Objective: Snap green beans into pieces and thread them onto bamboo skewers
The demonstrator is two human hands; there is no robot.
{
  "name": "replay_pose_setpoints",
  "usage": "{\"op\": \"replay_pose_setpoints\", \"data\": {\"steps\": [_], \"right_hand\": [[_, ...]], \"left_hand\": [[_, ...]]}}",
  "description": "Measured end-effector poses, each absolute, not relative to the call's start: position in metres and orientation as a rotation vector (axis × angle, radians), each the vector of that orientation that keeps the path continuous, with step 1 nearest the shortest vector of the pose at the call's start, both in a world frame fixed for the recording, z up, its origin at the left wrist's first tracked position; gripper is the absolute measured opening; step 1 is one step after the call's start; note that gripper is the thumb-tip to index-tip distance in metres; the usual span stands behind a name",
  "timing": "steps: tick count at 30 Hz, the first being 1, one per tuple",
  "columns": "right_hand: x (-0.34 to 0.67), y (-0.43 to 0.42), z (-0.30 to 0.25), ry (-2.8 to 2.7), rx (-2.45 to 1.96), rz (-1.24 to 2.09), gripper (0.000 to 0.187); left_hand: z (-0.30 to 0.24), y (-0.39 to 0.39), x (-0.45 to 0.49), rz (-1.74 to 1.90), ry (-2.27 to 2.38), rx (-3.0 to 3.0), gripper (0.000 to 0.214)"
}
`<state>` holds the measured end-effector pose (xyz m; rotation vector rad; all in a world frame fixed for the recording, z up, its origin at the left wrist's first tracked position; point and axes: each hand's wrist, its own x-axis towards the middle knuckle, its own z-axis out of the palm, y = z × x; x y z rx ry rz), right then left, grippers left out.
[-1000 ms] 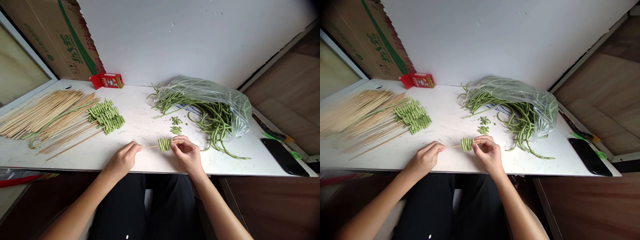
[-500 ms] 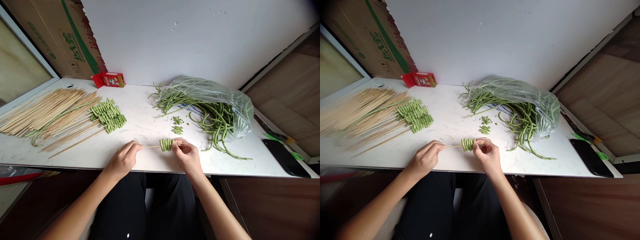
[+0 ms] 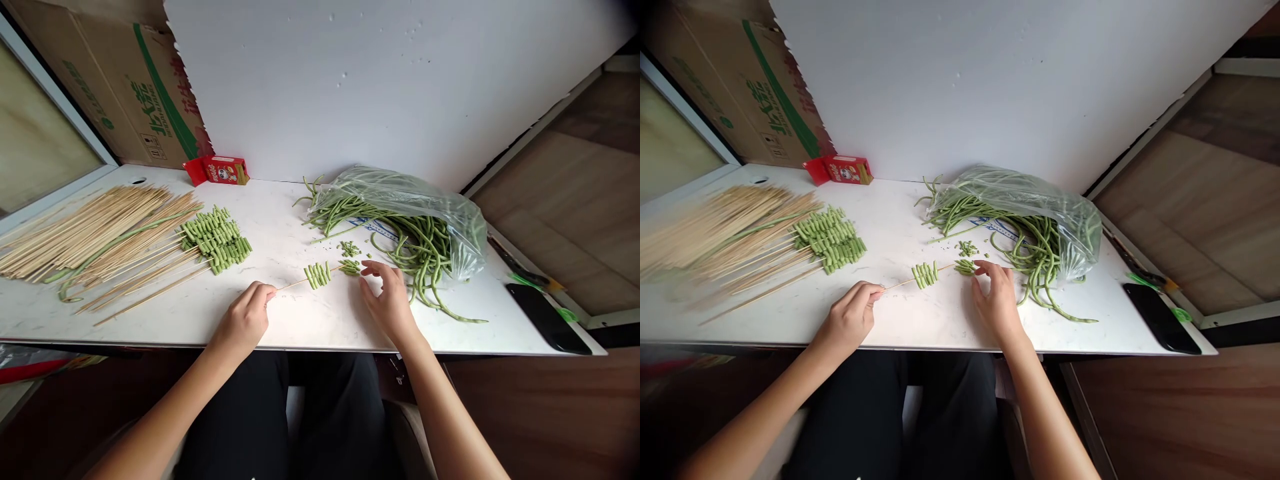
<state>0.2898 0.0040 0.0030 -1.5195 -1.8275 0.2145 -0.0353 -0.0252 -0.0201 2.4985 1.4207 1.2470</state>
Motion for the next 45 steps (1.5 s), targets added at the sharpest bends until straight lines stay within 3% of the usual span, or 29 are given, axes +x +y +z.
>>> {"op": "replay_pose_setpoints", "data": {"steps": [11, 18, 25, 32, 36, 45], "right_hand": [[0.281, 0.020, -0.001, -1.906, -1.596, 0.049, 0.035], [0.279, 0.014, -0.007, -1.759, -1.455, 0.440, 0.027], [0.279, 0.007, -0.005, -1.576, -1.457, 0.615, 0.020], [0.278, 0.005, -0.007, -1.146, -1.259, 0.938, 0.035], [0.274, 0.005, -0.007, -1.007, -1.128, 1.110, 0.030], [0.272, 0.006, -0.009, -0.942, -1.060, 1.188, 0.027]], "left_hand": [[-0.021, -0.024, -0.036, 1.226, 1.418, 2.445, 0.028], [-0.017, -0.029, -0.034, 1.139, 1.433, 2.567, 0.029], [-0.016, -0.016, -0.038, 1.150, 1.402, 2.462, 0.024], [-0.011, 0.008, -0.035, 0.943, 1.348, 2.363, 0.023], [-0.015, 0.004, -0.033, 0.953, 1.338, 2.330, 0.020], [-0.020, 0.004, -0.032, 0.945, 1.317, 2.326, 0.017]]}}
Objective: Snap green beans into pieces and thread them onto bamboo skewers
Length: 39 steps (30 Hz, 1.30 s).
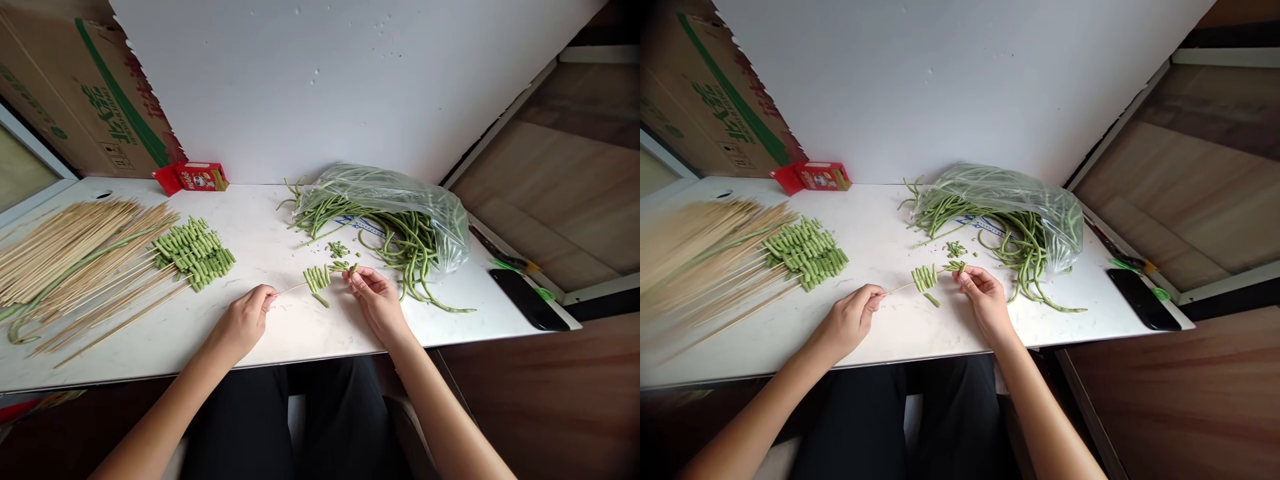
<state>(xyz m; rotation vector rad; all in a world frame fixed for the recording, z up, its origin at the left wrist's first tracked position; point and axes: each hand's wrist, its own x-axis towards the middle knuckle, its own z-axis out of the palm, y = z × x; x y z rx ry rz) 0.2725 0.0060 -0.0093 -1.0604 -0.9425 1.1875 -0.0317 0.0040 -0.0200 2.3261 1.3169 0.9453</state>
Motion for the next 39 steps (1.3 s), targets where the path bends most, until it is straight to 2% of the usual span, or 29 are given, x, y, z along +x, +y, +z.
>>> {"op": "replay_pose_setpoints", "data": {"steps": [7, 15, 26, 39], "right_hand": [[0.2687, 0.0042, -0.0055, -0.924, -1.062, 1.186, 0.027], [0.2720, 0.0037, -0.0055, -0.810, -1.036, 1.244, 0.035], [0.2686, 0.0020, -0.0002, -0.801, -1.026, 1.258, 0.028], [0.2711, 0.0033, -0.0028, -0.898, -1.114, 1.193, 0.030]], "left_hand": [[-0.0201, 0.0041, -0.0310, 0.941, 1.313, 2.328, 0.017], [-0.0219, 0.0043, -0.0320, 0.933, 1.287, 2.341, 0.019], [-0.0244, 0.0055, -0.0324, 0.915, 1.287, 2.338, 0.022], [-0.0232, 0.0052, -0.0318, 0.941, 1.257, 2.340, 0.019]]}}
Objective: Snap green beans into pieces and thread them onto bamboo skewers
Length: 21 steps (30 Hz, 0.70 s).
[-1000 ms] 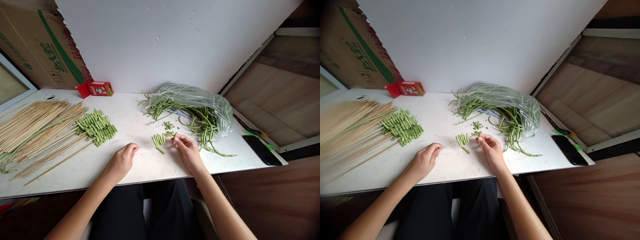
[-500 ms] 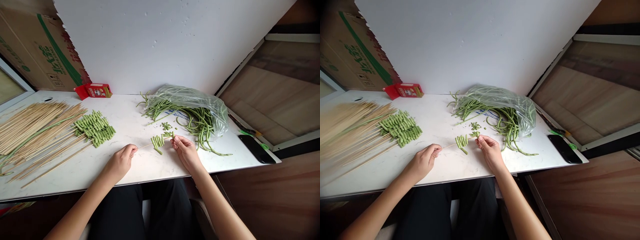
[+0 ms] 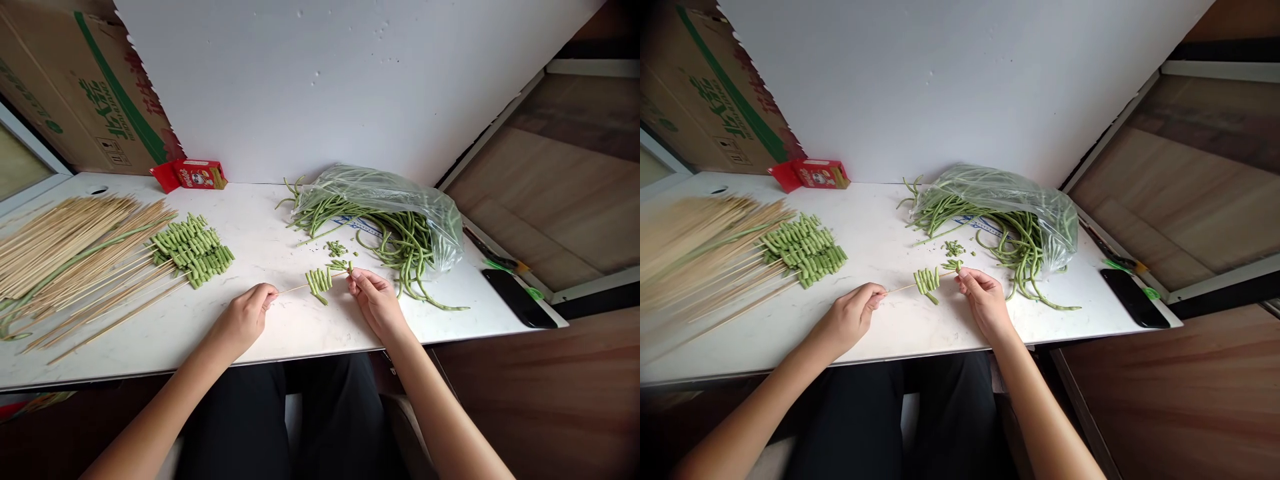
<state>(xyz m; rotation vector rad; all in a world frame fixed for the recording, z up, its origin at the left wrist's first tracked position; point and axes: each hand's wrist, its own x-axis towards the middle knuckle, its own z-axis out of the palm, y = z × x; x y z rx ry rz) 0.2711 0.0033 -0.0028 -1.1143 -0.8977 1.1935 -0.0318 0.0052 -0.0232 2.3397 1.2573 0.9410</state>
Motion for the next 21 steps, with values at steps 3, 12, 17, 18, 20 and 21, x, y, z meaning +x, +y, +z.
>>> {"op": "replay_pose_setpoints", "data": {"steps": [3, 12, 17, 18, 20, 21], "right_hand": [[0.2714, 0.0033, -0.0038, -0.892, -1.115, 1.179, 0.030], [0.2702, 0.0019, -0.0018, -0.883, -1.110, 1.188, 0.028], [0.2703, 0.0011, -0.0030, -0.922, -1.134, 1.166, 0.027], [0.2706, 0.0011, -0.0038, -0.935, -1.131, 1.162, 0.026], [0.2712, 0.0009, -0.0056, -0.959, -1.118, 1.156, 0.023], [0.2716, 0.0007, -0.0065, -0.968, -1.116, 1.153, 0.022]], "left_hand": [[-0.0237, 0.0051, -0.0327, 0.936, 1.242, 2.339, 0.021], [-0.0226, 0.0038, -0.0333, 0.925, 1.233, 2.344, 0.022], [-0.0222, 0.0029, -0.0332, 0.927, 1.226, 2.375, 0.029], [-0.0214, 0.0026, -0.0328, 0.929, 1.228, 2.384, 0.029], [-0.0191, 0.0020, -0.0319, 0.931, 1.240, 2.402, 0.028], [-0.0179, 0.0017, -0.0314, 0.935, 1.245, 2.409, 0.028]]}}
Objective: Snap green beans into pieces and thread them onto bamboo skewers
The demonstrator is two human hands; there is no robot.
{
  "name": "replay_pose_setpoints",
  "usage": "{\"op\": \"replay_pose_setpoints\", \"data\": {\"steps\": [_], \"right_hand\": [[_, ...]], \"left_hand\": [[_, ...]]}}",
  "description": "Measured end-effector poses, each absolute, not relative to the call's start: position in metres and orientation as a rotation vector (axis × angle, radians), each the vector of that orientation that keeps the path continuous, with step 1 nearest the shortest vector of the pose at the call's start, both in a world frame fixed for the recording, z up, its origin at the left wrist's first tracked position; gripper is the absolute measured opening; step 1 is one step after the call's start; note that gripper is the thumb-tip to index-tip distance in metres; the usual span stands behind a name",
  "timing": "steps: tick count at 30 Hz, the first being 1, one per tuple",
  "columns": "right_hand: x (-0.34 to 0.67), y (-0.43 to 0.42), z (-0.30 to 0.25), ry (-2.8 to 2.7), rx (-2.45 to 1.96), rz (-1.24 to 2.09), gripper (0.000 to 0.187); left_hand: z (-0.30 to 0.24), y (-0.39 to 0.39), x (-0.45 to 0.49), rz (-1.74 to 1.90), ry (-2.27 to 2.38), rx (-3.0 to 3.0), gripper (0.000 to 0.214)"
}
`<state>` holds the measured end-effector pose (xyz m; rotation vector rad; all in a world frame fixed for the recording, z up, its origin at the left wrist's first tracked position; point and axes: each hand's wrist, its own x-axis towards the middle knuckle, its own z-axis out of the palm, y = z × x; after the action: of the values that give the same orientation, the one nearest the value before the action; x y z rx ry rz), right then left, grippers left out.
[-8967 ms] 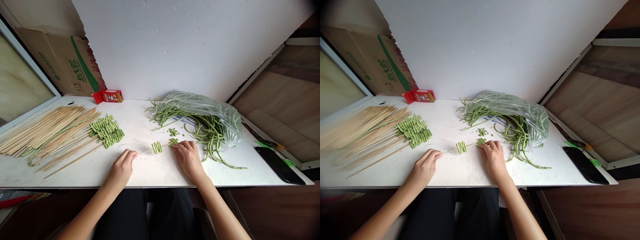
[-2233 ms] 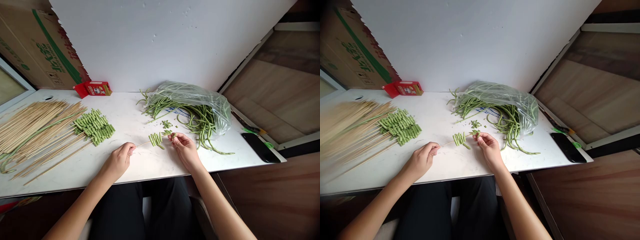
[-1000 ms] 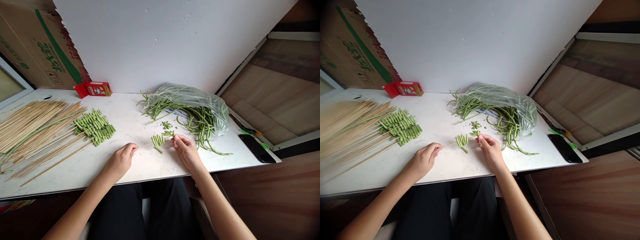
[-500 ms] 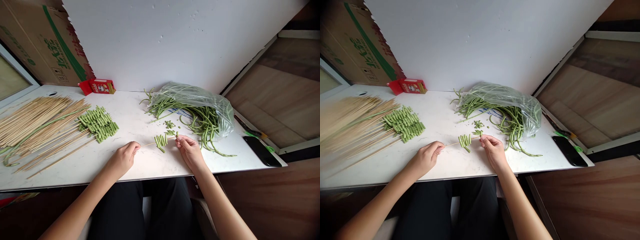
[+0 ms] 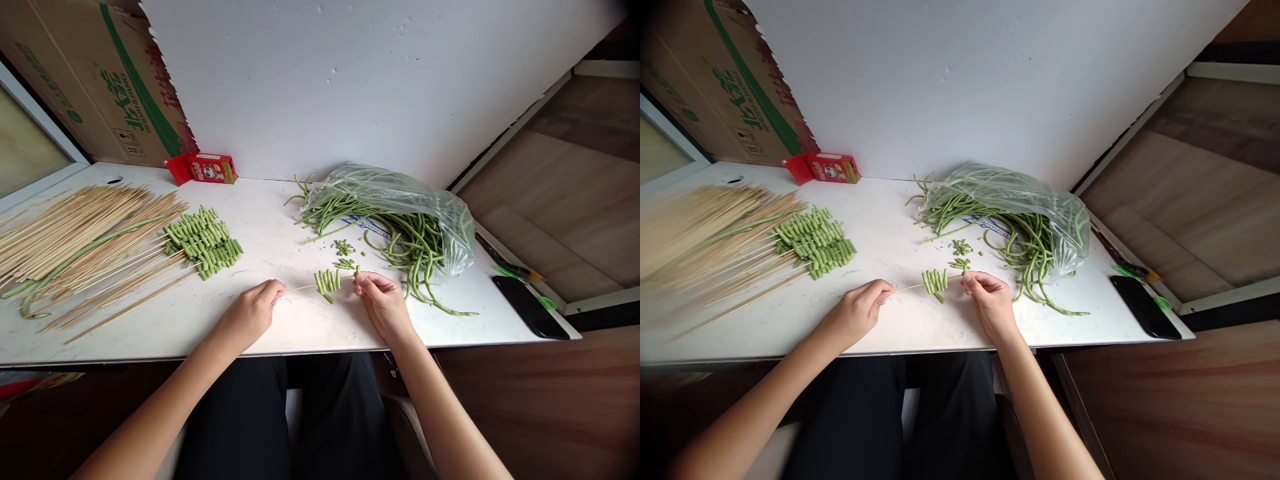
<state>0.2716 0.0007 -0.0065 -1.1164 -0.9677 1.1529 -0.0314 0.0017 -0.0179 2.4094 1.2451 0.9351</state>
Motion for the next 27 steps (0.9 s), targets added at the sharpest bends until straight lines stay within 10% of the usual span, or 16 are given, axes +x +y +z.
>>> {"op": "replay_pose_setpoints", "data": {"steps": [27], "right_hand": [[0.255, -0.011, 0.009, -1.369, -1.373, 0.883, 0.031]], "left_hand": [[-0.018, 0.002, -0.030, 1.106, 1.331, 2.386, 0.027]]}}
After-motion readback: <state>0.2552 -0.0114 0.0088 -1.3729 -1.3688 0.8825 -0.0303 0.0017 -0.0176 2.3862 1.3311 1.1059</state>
